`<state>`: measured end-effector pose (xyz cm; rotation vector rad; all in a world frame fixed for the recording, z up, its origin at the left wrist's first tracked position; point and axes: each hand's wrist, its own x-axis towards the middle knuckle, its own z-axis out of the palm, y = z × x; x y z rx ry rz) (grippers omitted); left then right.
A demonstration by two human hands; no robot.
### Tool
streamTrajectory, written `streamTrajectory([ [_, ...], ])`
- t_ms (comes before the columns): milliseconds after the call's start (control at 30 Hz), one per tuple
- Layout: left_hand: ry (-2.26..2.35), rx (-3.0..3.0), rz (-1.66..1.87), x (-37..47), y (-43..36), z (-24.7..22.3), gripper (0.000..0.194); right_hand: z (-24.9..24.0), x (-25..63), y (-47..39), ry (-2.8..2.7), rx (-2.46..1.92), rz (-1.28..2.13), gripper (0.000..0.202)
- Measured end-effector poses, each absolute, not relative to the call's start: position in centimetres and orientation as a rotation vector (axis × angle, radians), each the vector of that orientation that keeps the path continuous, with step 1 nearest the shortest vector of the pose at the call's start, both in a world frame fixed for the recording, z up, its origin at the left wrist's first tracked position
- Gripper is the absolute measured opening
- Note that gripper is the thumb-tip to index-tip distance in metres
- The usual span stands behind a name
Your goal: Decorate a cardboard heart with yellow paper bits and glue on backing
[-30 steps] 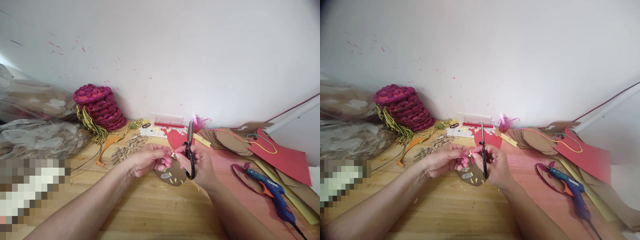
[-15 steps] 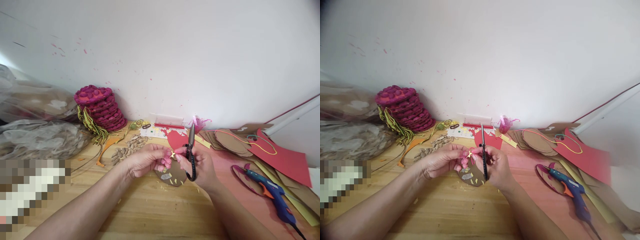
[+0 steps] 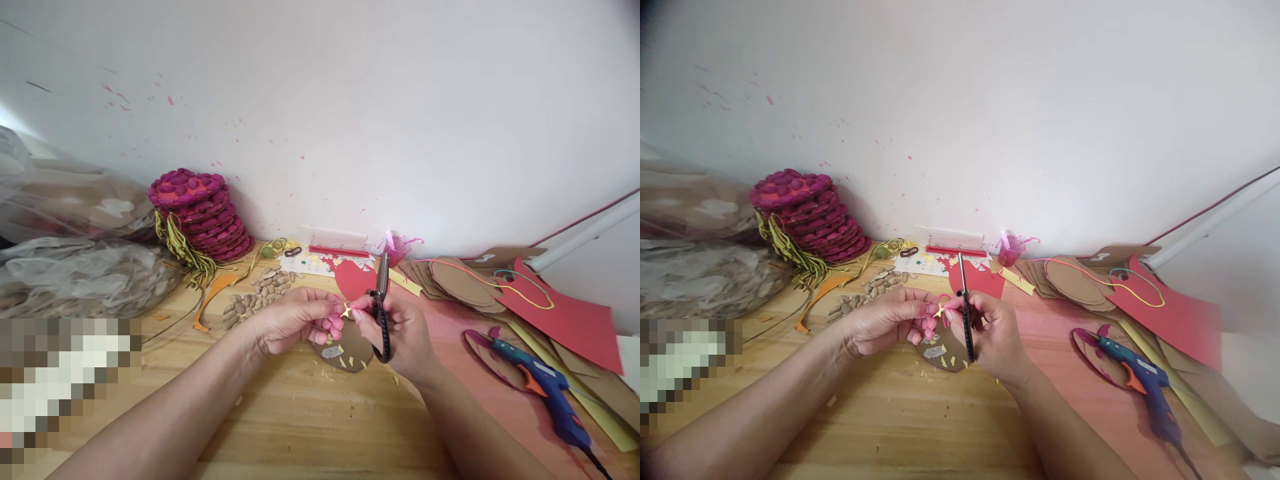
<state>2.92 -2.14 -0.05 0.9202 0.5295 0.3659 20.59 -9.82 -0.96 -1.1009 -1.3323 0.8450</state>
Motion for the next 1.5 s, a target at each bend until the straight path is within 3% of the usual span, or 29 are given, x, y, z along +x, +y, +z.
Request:
streamTrajectory([
  [567, 0.538, 1.007, 0.381, 2.8, -1.9, -0.2, 0.021, -1.2, 21.1, -10.0, -1.466, -1.122, 0.658, 0.025],
  [933, 0.538, 1.052, 0.395, 3.0, -1.8, -0.4, 0.022, -0.6, 20.8, -9.9, -1.445, -1.132, 0.643, 0.011],
  [1100, 0.505, 1.214, 0.624, 3.1, -2.1, 0.2, 0.026, -0.5, 20.7, -9.8, -1.381, -1.255, 0.625, 0.002],
  [1300, 0.601, 1.496, 0.955, 3.2, -3.0, 1.0, 0.018, -0.4, 20.5, -9.8, -1.283, -1.268, 1.0, 0.014],
  [1500, 0.633, 2.296, 1.299, 2.3, -2.9, 0.2, 0.01, -0.2, 21.0, -9.6, -1.137, -1.252, 1.175, 0.029],
])
